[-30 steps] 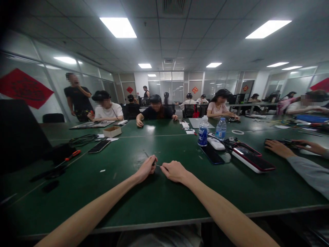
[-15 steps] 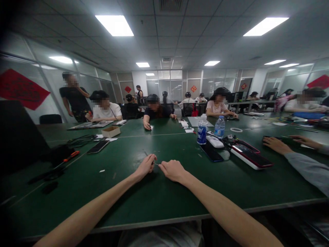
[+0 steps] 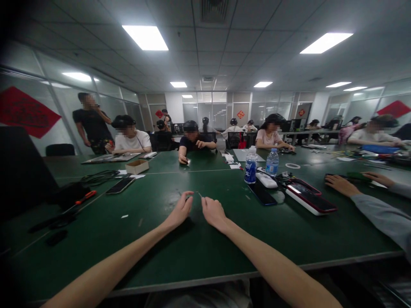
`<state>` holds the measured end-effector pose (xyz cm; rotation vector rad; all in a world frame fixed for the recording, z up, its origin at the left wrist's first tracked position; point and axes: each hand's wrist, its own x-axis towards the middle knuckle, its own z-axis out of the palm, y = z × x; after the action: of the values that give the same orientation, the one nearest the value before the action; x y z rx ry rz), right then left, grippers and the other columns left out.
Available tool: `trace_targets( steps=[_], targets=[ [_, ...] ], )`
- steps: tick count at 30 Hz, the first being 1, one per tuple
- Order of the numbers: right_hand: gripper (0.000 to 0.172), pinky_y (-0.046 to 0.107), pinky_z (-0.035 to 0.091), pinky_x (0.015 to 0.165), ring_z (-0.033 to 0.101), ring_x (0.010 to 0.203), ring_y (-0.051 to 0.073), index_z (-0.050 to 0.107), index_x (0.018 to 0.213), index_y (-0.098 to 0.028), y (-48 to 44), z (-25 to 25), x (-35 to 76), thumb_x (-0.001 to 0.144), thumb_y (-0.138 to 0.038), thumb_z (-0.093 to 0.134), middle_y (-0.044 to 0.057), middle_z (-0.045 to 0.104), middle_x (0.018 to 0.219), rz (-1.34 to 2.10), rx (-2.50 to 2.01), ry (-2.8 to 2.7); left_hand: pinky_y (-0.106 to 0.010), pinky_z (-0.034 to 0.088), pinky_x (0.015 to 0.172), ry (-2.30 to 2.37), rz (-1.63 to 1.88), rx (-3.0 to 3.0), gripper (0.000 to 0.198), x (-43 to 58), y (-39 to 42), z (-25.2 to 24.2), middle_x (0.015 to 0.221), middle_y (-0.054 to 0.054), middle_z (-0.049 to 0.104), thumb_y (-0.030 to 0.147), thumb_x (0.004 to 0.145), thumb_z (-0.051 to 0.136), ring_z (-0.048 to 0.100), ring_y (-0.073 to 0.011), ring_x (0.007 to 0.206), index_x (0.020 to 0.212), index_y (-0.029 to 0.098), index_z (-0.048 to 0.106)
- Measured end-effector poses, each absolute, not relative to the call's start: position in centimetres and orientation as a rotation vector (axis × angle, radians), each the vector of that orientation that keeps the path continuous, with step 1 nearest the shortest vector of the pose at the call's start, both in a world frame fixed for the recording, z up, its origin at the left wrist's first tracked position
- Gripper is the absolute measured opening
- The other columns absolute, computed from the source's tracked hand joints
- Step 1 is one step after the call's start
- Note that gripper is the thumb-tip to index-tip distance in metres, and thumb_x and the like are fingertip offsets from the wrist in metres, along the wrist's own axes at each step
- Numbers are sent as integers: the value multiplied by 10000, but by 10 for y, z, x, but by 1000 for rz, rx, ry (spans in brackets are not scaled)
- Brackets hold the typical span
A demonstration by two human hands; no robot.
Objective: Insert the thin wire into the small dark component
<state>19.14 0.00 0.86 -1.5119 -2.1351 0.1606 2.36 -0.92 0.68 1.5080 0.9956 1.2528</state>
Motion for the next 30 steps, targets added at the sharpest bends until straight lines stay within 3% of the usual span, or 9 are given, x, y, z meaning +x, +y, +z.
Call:
trace_targets(
  steps=[6,17,30],
  targets=[
    [539,233,368,566,565,611,129,562,809,-162,14,18,218,983,-371,96,51,622,722,210,-1536,-2049,-188,277,438,898,1162,1627,421,39,-16,1,557,61,396,471,840,429,366,-94,462,1164,205,391],
    [461,223,347,580,516,580,113,589,809,-170,-10,21,202,959,-444,250,14,593,691,255,-1216,-2346,-143,166,380,877,1189,1249,407,19,5,-2,516,88,276,614,814,345,225,-52,384,868,215,403],
    [426,226,360,625,542,614,121,628,823,-183,-17,25,203,944,-439,309,18,620,712,190,-1137,-2499,-153,142,377,826,1161,1236,459,19,9,-6,499,83,240,622,813,342,198,-46,372,806,182,470]
  ],
)
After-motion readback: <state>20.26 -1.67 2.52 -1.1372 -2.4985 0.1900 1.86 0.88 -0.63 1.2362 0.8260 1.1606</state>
